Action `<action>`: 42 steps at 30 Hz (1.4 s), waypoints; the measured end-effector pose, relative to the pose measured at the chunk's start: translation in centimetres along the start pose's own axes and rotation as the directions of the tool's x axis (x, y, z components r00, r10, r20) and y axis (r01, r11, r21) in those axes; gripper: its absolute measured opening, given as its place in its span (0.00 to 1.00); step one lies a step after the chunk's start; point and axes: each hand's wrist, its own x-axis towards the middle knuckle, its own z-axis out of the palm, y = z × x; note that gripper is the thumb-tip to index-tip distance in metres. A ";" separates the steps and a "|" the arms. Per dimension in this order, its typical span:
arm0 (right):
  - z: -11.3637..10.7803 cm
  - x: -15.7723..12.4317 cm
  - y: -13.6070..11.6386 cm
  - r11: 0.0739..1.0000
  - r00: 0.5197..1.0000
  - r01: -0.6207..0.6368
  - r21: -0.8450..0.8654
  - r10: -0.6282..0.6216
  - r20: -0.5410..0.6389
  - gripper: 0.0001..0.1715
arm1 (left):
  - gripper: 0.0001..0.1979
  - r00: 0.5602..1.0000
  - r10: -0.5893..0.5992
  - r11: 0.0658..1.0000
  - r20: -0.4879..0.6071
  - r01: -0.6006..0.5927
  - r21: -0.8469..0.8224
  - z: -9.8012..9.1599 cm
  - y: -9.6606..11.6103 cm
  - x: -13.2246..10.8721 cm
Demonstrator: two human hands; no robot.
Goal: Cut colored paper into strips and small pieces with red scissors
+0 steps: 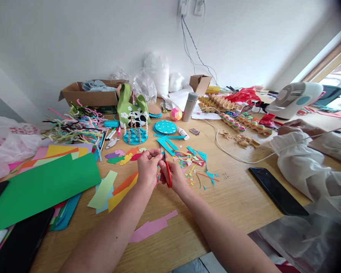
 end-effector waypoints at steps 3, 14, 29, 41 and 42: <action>0.0 -0.1 0.0 1.000 1.000 0.001 0.008 -0.001 -0.001 0.31 | 0.10 1.000 -0.014 1.000 -0.006 0.014 -0.009 0.1 0.1 -0.1; -0.1 -0.1 -0.3 0.999 1.000 -0.004 -0.033 0.004 -0.013 0.33 | 0.09 1.000 -0.024 0.999 0.000 0.024 -0.023 0.2 0.1 -0.2; -0.2 -0.2 -0.6 0.999 1.000 -0.025 -0.028 0.025 -0.010 0.33 | 0.10 0.999 -0.046 0.998 -0.004 0.046 -0.030 0.1 0.1 -0.3; -0.2 -0.1 0.0 0.999 0.999 -0.038 -0.018 0.038 -0.030 0.32 | 0.10 0.999 -0.045 0.999 0.000 0.045 -0.020 0.0 0.0 -0.1; -0.2 -0.1 0.0 0.999 0.999 -0.040 -0.018 0.039 -0.031 0.32 | 0.10 0.999 -0.047 0.999 0.001 0.047 -0.022 0.0 0.0 -0.1</action>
